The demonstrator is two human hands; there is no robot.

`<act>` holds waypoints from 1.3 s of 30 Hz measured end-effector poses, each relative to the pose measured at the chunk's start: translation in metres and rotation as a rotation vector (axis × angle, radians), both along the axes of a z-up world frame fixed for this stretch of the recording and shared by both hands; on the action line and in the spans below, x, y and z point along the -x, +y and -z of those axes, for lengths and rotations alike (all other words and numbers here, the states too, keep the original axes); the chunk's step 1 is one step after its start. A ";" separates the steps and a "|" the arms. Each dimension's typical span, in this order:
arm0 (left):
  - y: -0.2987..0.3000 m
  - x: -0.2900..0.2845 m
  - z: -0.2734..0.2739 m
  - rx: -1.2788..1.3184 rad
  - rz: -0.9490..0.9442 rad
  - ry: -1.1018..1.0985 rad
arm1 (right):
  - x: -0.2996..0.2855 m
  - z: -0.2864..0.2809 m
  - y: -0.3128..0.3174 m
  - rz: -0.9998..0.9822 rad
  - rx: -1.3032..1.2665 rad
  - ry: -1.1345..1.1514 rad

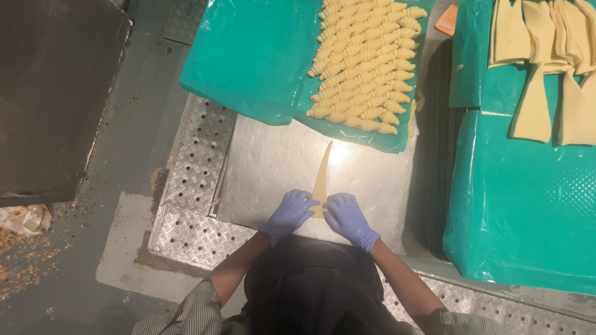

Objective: Rolling triangular pieces of dough into croissants and placing them on a tray.

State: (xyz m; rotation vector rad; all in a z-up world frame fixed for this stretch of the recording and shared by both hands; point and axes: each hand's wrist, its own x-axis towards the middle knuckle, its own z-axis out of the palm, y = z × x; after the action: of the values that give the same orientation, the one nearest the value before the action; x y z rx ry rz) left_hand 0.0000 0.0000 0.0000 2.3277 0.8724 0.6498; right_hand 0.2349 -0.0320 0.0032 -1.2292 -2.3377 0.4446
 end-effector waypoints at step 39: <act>-0.001 -0.010 0.014 0.185 -0.083 0.082 | 0.008 -0.018 -0.008 0.186 0.197 0.151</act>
State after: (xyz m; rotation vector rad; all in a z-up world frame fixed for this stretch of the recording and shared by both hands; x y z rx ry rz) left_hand 0.0097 -0.0015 -0.0141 2.1746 1.0260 0.4881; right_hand 0.2267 -0.0395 0.0215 -1.4353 -2.0704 0.6909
